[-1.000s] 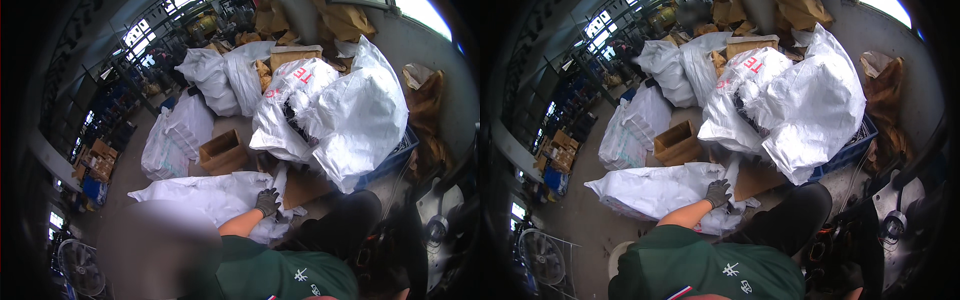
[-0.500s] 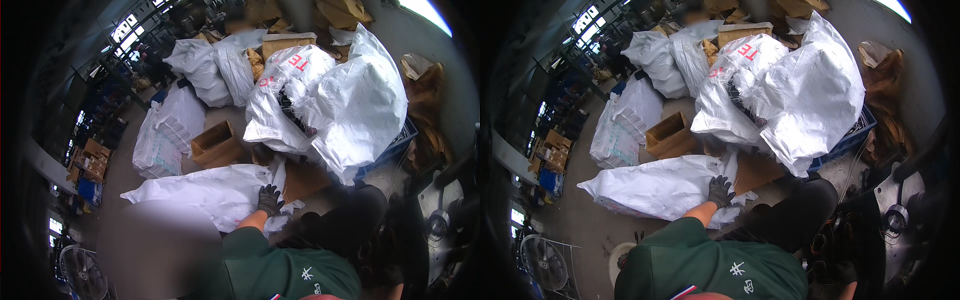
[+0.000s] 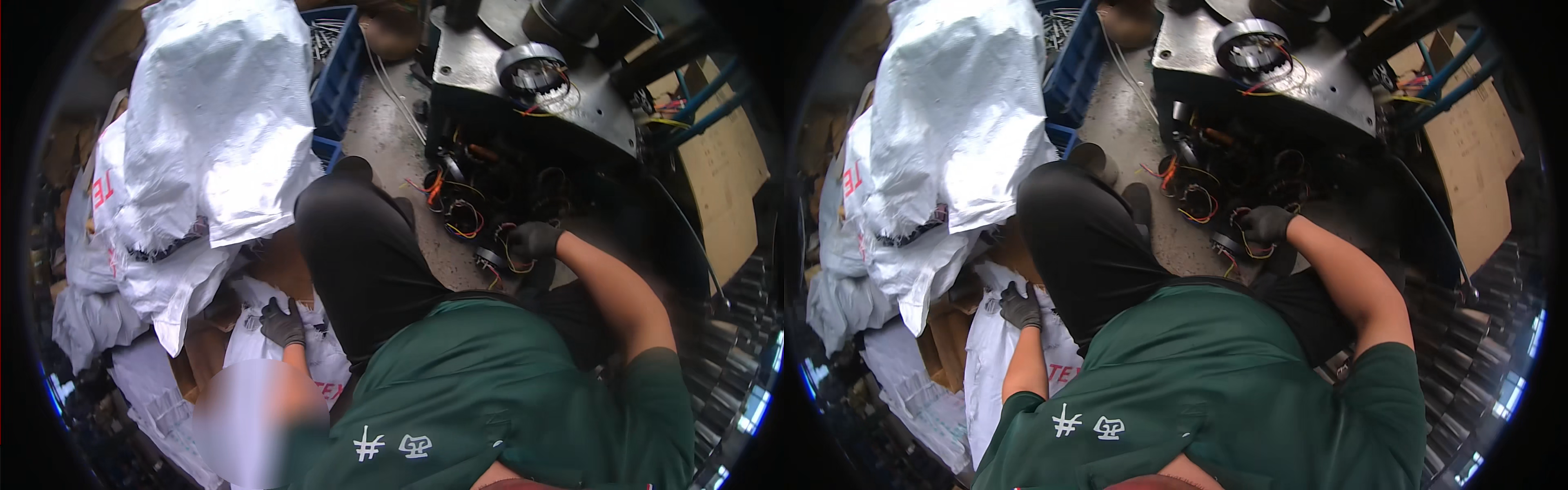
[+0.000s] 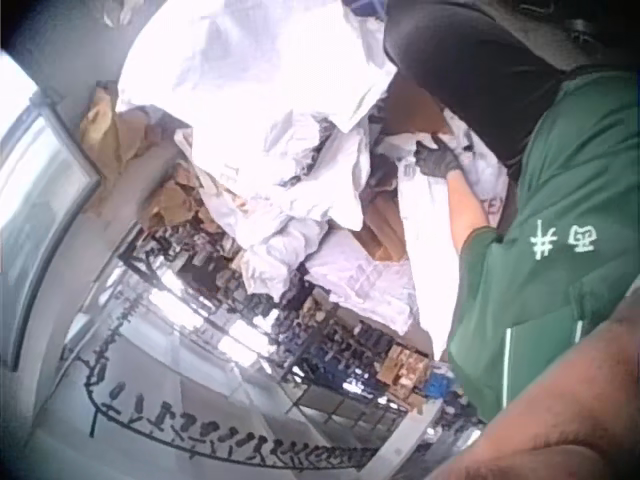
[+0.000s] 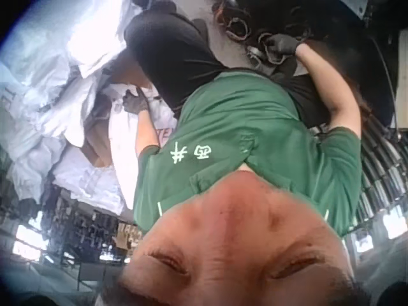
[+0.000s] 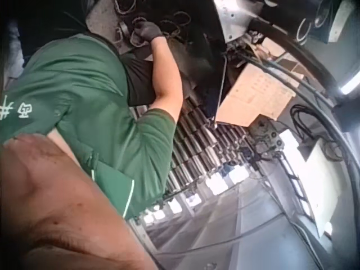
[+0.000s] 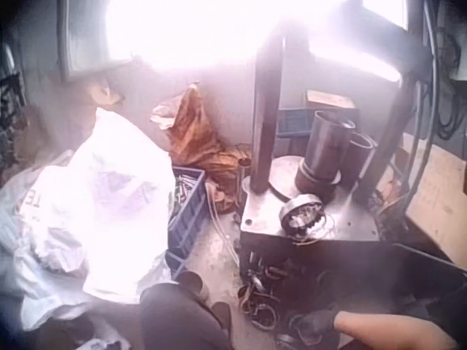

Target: Assembling and wiring a motor stator using a screwdriver.

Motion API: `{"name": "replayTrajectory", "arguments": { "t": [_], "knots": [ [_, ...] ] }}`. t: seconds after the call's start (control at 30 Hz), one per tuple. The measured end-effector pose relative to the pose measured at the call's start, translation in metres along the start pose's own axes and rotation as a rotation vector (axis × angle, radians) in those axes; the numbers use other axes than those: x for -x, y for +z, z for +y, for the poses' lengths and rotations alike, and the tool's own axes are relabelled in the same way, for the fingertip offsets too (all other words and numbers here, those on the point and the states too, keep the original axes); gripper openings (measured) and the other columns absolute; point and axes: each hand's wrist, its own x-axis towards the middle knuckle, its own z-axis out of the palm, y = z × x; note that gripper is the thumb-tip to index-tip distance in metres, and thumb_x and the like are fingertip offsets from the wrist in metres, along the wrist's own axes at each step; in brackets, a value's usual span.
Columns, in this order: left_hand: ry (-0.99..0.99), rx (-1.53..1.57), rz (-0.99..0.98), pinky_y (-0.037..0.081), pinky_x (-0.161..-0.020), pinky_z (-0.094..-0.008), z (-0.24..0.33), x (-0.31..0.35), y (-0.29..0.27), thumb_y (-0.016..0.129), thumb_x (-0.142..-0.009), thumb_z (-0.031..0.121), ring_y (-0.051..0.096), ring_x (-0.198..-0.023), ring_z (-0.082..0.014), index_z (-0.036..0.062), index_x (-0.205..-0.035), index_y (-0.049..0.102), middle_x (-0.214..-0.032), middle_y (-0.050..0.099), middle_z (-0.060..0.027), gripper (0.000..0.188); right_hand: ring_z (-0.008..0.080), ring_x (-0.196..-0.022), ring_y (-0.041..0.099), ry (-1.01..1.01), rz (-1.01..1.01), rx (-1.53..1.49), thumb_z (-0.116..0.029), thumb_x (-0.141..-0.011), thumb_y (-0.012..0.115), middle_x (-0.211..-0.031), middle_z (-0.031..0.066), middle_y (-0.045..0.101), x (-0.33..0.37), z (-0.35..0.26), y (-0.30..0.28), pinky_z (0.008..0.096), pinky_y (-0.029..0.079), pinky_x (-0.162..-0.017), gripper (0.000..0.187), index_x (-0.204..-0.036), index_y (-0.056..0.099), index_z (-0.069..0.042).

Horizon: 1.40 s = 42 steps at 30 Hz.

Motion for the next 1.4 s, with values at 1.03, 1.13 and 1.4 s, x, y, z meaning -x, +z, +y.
{"name": "replayTrajectory", "arguments": {
  "t": [1.03,1.13,1.4],
  "knots": [
    [-0.041,0.060,0.129,0.047,-0.109,-0.0490,-0.129,-0.033,0.063,0.066,-0.098,0.048,0.067,-0.119,-0.0377,-0.0018,-0.130,0.066,-0.130,0.071,-0.0208,0.060,0.0408,-0.104,0.069,-0.027,0.487,-0.417,-0.016,-0.087,0.066,-0.112,0.0226,0.070,-0.236,-0.084,0.011,0.0455,0.054,-0.092,0.028,-0.113,0.068,-0.006],
    [-0.133,0.348,0.018,0.041,-0.116,-0.0501,-0.048,-0.040,0.072,0.066,-0.098,0.046,0.059,-0.131,-0.0386,0.0037,-0.138,0.065,-0.141,0.064,-0.0217,0.058,0.0230,-0.113,0.067,-0.152,0.588,-0.738,-0.011,-0.086,0.080,-0.120,0.0116,0.072,-0.211,-0.006,0.016,0.0377,0.052,-0.099,0.044,-0.126,0.065,-0.003],
    [-0.215,0.977,0.215,0.056,-0.095,-0.0416,-0.008,0.006,-0.011,0.071,-0.091,0.014,0.068,-0.109,-0.0324,0.0062,-0.133,0.061,-0.122,0.065,-0.0173,0.044,0.0147,-0.104,0.064,-0.220,0.502,-0.687,-0.015,-0.100,0.073,-0.112,0.0079,0.073,-0.064,0.098,-0.051,0.0313,0.050,-0.094,0.030,-0.125,0.069,0.002]
  ]
}}
